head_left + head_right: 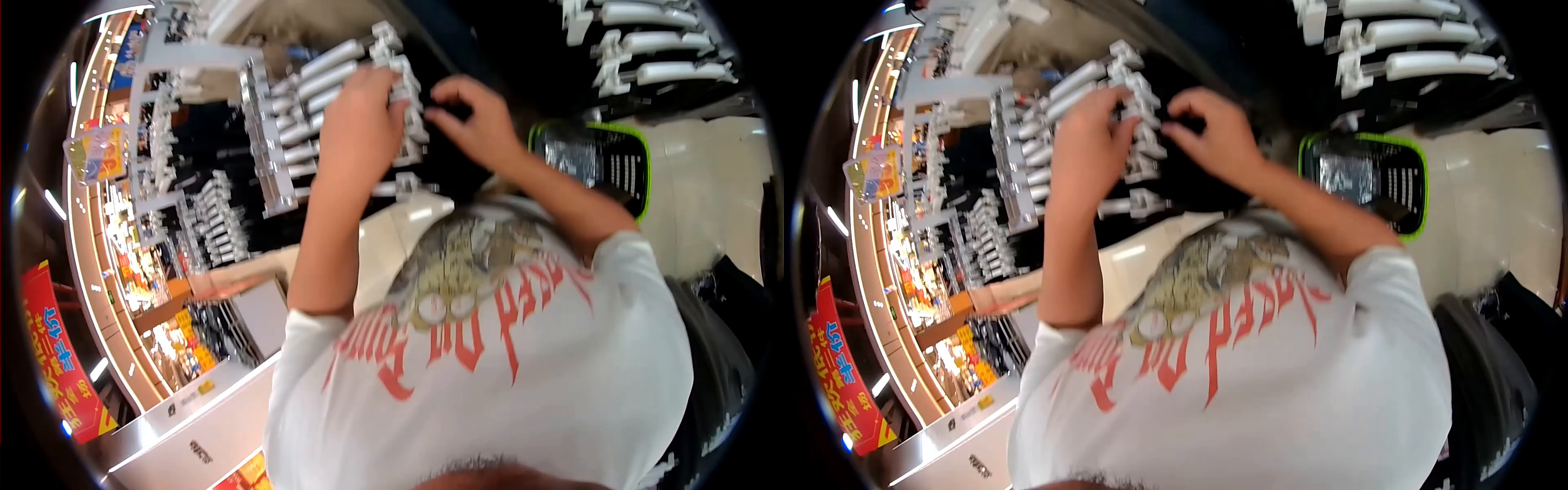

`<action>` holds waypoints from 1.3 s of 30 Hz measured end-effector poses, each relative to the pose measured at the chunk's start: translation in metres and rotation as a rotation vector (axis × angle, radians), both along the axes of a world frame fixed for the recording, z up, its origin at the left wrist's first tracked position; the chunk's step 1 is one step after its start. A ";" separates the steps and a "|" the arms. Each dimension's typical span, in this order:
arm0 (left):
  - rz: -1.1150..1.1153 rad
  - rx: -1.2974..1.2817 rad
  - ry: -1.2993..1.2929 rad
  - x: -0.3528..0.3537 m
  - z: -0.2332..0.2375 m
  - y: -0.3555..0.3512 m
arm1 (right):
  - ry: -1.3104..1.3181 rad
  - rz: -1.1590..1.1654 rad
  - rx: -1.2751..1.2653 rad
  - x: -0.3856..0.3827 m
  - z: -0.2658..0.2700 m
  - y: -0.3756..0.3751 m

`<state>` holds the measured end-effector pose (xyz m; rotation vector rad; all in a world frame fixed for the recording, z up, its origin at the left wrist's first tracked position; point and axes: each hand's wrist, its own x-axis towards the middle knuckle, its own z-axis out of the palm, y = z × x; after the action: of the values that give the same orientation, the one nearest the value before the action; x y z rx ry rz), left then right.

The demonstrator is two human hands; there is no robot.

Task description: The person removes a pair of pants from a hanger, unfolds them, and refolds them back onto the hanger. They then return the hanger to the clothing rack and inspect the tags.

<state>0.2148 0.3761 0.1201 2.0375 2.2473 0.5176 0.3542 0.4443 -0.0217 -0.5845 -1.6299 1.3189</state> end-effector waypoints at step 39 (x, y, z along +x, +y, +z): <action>-0.166 -0.047 0.088 0.012 0.024 -0.014 | 0.099 0.274 0.006 0.018 0.013 0.005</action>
<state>0.2269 0.3625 0.1441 2.2379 2.0883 0.3650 0.3724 0.4498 -0.0087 -0.2934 -1.6733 1.5146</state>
